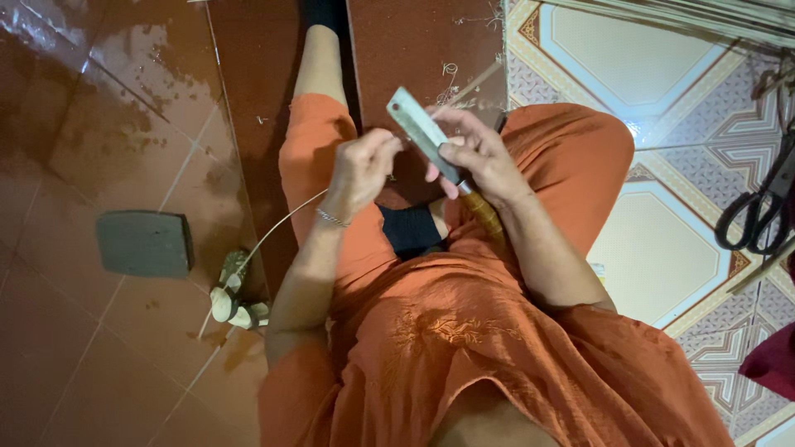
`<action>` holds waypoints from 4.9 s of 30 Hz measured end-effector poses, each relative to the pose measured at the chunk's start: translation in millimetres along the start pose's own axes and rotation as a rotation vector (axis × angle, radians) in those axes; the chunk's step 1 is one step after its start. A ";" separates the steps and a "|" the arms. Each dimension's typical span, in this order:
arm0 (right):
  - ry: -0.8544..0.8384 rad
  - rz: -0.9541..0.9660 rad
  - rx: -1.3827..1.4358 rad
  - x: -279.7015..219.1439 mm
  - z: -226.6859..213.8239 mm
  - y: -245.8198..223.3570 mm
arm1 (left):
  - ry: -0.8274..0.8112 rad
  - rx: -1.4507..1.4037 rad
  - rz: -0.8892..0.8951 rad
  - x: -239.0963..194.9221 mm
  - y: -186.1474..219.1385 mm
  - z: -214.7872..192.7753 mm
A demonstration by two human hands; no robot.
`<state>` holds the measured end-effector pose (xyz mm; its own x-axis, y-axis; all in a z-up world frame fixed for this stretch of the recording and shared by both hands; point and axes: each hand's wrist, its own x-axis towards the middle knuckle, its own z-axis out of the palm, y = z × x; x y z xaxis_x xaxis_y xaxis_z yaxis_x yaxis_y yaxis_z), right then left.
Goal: The person sits on a tiled floor and uses a knife to shave thin strips from long bamboo sticks. They hold each stick with one hand and draw the knife along its length, producing fine shavings that fall onto the floor.
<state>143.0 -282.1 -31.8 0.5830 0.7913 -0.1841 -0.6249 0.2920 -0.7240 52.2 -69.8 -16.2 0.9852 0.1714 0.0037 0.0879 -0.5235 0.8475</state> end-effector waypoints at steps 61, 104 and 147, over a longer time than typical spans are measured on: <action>0.135 -0.172 -0.097 -9.6 -0.4 12.5 | -0.160 0.014 0.034 -33.7 23.6 -29.3; 0.383 -0.353 -0.076 -23.2 -71.7 -43.8 | -0.125 0.121 -0.172 -56.9 9.7 -94.3; 0.272 0.145 -0.551 75.1 -89.6 120.5 | 0.108 -0.114 0.059 26.3 8.9 -29.3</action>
<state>158.0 -235.6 -192.4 0.6689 0.6157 -0.4166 -0.3910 -0.1852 -0.9016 74.5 -45.4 7.0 0.9661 0.2349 0.1071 0.0071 -0.4386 0.8986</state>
